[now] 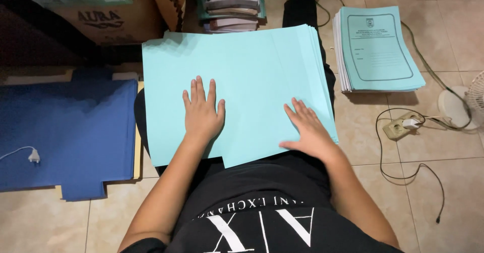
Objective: Smoothing and organizing a stack of light blue paper folders on the floor
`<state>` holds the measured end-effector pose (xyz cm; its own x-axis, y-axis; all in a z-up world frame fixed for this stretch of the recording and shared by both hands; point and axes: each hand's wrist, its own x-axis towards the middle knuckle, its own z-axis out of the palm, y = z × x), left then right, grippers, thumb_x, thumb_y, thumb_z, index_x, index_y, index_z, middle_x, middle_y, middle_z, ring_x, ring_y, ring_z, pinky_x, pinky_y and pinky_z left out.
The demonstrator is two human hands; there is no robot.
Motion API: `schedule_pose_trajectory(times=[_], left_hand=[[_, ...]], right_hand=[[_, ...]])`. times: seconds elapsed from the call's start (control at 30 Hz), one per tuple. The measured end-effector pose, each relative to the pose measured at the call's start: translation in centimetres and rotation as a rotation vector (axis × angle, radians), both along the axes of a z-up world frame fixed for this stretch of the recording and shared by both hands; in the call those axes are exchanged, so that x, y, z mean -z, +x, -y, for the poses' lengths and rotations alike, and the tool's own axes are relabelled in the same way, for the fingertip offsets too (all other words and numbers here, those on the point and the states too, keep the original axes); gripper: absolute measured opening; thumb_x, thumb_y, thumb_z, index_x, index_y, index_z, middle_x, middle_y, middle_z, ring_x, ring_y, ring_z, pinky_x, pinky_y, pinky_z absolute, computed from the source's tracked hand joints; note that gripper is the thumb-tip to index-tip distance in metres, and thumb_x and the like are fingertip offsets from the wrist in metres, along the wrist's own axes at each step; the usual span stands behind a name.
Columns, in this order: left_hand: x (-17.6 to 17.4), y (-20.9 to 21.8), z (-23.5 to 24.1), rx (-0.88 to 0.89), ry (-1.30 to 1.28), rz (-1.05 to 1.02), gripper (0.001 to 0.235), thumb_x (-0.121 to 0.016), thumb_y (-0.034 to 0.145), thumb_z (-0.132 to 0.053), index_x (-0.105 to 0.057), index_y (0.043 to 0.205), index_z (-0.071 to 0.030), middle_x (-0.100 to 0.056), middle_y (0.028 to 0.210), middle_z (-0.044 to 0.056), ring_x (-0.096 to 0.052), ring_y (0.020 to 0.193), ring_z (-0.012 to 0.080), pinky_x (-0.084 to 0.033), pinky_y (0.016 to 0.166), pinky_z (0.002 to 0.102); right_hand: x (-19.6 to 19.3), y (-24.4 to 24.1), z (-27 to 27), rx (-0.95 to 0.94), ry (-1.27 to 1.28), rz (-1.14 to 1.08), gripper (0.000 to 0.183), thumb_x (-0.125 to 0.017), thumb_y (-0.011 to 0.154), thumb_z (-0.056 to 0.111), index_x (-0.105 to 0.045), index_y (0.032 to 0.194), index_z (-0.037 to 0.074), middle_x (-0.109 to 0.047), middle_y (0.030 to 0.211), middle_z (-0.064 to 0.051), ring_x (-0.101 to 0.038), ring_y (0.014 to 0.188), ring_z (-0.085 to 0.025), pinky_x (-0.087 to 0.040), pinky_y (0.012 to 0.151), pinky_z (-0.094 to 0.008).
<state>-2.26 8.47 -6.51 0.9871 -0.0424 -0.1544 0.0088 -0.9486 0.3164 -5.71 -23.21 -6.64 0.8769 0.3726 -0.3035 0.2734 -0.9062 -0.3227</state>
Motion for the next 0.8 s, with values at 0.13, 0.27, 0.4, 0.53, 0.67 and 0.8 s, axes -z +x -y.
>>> schedule_pose_trajectory(times=[0.13, 0.27, 0.4, 0.53, 0.67, 0.8], left_hand=[[1.2, 1.4, 0.0, 0.046, 0.085, -0.012, 0.068, -0.023, 0.108, -0.050, -0.021, 0.166, -0.015, -0.011, 0.171, 0.024, -0.002, 0.160, 0.0377, 0.000, 0.124, 0.062], [1.9, 4.6, 0.4, 0.124, 0.017, -0.032, 0.067, -0.034, 0.107, -0.047, -0.025, 0.165, -0.014, -0.013, 0.170, 0.027, -0.005, 0.160, 0.0386, -0.002, 0.123, 0.065], [2.7, 7.8, 1.6, 0.140, 0.000, -0.028, 0.067, -0.037, 0.107, -0.048, -0.025, 0.166, -0.017, -0.010, 0.171, 0.025, -0.002, 0.160, 0.0391, 0.000, 0.121, 0.071], [2.0, 8.3, 3.4, 0.117, 0.000, -0.018, 0.066, -0.037, 0.108, -0.047, -0.026, 0.166, -0.019, -0.011, 0.172, 0.023, -0.002, 0.159, 0.0390, 0.000, 0.118, 0.074], [1.1, 8.6, 3.3, 0.090, -0.102, 0.085, 0.055, -0.048, 0.106, -0.036, -0.045, 0.156, -0.015, -0.026, 0.168, 0.022, -0.017, 0.157, 0.0367, -0.008, 0.116, 0.076], [1.2, 9.6, 2.5, 0.118, -0.134, 0.170, 0.049, -0.054, 0.104, -0.034, -0.056, 0.148, -0.013, -0.035, 0.163, 0.023, -0.029, 0.153, 0.0390, -0.017, 0.115, 0.075]], right_hand=[[-1.4, -0.9, -0.5, -0.001, -0.094, -0.084, 0.132, -0.091, 0.063, 0.058, -0.014, 0.165, 0.025, -0.002, 0.172, -0.014, -0.003, 0.158, -0.035, -0.005, 0.127, -0.050], [-1.4, -1.5, -1.4, -0.021, -0.031, -0.044, 0.121, -0.091, 0.064, 0.055, -0.026, 0.163, 0.029, -0.010, 0.172, -0.013, -0.004, 0.156, -0.041, -0.007, 0.127, -0.051], [-2.3, -1.7, -3.3, -0.039, -0.037, -0.067, 0.114, -0.090, 0.067, 0.052, -0.028, 0.162, 0.032, -0.012, 0.171, -0.012, -0.003, 0.156, -0.044, -0.008, 0.127, -0.052], [-2.3, -1.6, -4.3, -0.059, -0.055, -0.100, 0.114, -0.090, 0.067, 0.052, -0.029, 0.161, 0.031, -0.010, 0.172, -0.011, -0.003, 0.156, -0.042, -0.007, 0.126, -0.052], [-2.0, -2.0, -5.3, -0.219, 0.004, 0.058, 0.098, -0.084, 0.072, 0.055, -0.040, 0.155, 0.026, -0.022, 0.168, -0.012, -0.016, 0.155, -0.038, -0.010, 0.123, -0.060], [-1.5, -1.9, -6.6, -0.359, 0.244, 0.135, 0.066, -0.077, 0.083, 0.049, -0.060, 0.139, 0.020, -0.041, 0.161, -0.009, -0.033, 0.151, -0.033, -0.021, 0.122, -0.058]])
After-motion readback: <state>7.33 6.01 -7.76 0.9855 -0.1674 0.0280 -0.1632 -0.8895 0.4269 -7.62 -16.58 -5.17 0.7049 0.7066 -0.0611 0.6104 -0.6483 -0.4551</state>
